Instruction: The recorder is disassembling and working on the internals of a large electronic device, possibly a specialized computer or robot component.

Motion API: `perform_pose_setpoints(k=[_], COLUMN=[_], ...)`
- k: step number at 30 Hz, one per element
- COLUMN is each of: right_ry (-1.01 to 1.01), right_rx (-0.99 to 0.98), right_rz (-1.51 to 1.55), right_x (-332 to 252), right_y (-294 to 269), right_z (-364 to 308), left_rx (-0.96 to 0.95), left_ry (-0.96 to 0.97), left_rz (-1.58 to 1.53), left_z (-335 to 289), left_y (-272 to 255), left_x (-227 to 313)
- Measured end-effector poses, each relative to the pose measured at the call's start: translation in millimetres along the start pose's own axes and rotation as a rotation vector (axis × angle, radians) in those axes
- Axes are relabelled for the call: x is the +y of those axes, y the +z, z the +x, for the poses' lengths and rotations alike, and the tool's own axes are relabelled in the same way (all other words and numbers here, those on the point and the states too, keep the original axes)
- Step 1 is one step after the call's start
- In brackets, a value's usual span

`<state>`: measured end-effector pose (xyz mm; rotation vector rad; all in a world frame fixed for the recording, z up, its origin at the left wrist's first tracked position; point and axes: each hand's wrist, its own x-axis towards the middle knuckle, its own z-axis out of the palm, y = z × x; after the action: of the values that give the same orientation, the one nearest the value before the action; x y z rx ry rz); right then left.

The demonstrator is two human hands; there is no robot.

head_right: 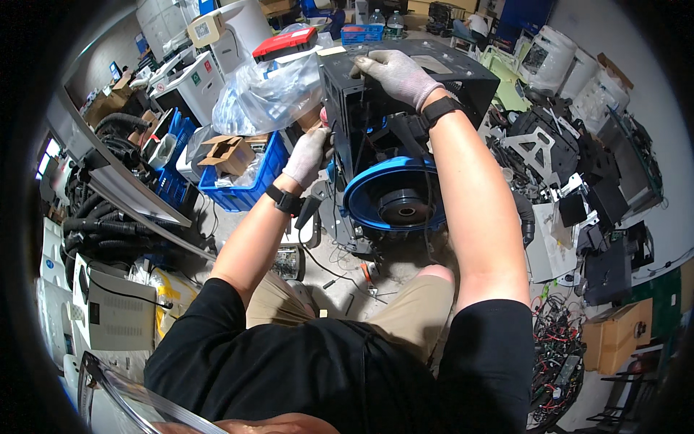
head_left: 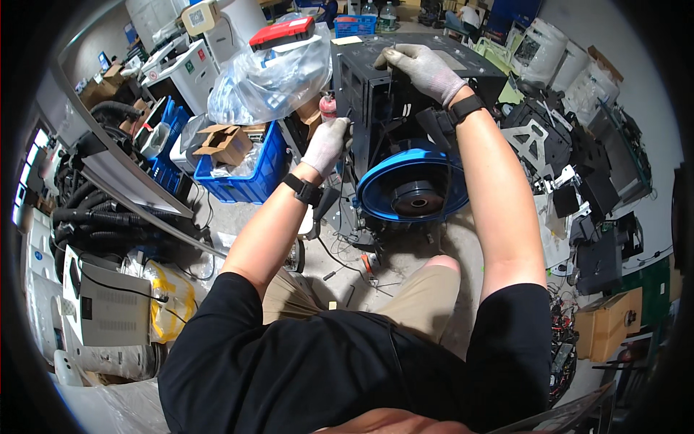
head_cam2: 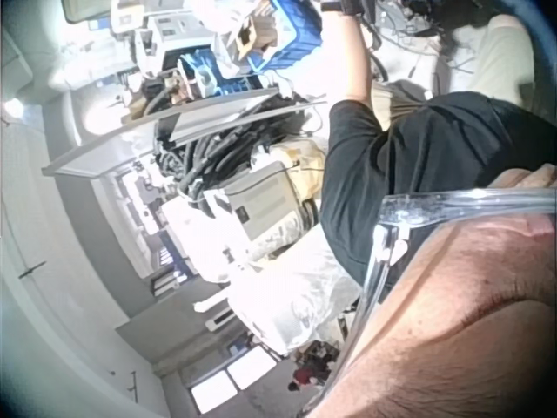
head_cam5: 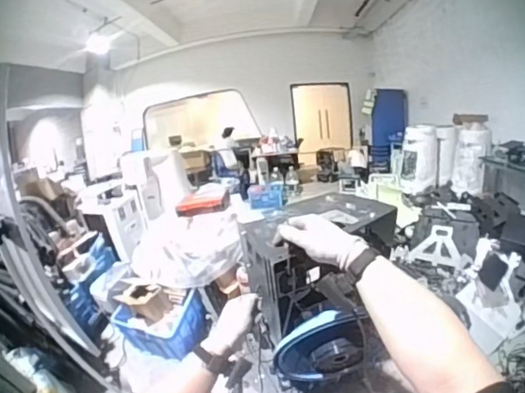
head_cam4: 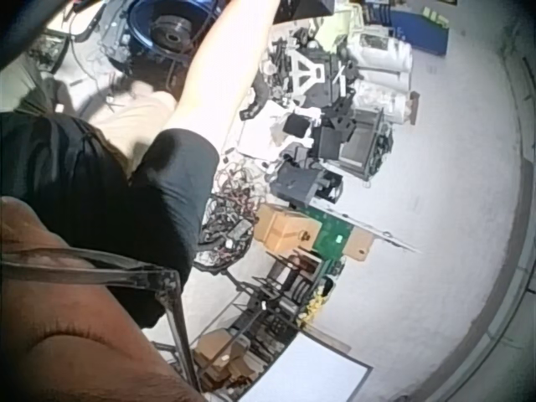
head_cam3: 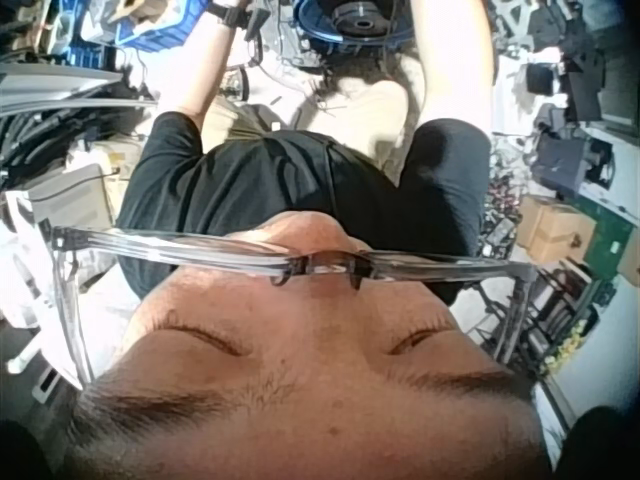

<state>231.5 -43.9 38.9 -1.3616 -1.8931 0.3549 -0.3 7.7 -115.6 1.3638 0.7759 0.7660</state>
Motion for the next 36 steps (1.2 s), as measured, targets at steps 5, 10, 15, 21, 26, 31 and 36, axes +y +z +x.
perform_pose_setpoints(k=[5, 10, 15, 21, 26, 31, 36], right_ry=[-0.084, -0.128, -0.002, -0.048, -0.043, -0.365, -0.29], right_rx=[-0.009, -0.043, -0.056, -0.061, -0.001, 0.021, 0.004], right_rz=[0.04, 0.096, 0.062, 0.058, -0.054, -0.214, -0.286], right_x=[5.2, 16.4, 21.6, 16.6, -12.1, -60.6, -77.0], right_y=[-3.8, -8.0, -15.4, -11.1, 2.9, 40.1, 43.5], right_z=[-3.9, 2.3, 6.2, 4.9, 3.8, 15.4, 22.1], left_rx=[0.232, 0.183, 0.255, 0.308, 0.046, 0.033, 0.119], left_ry=[0.197, -0.207, -0.48, 0.047, 0.336, 0.649, 0.734], left_rz=[0.915, 1.129, 1.247, 0.988, 0.25, 0.529, 0.506], left_z=[-22.7, -58.3, -73.8, -65.5, -61.8, -61.5, -36.0], left_y=[-62.6, -151.7, -201.4, -169.8, -69.3, -5.6, -8.6], left_x=[-27.6, -73.7, -98.5, -39.2, 50.1, 104.2, 98.7])
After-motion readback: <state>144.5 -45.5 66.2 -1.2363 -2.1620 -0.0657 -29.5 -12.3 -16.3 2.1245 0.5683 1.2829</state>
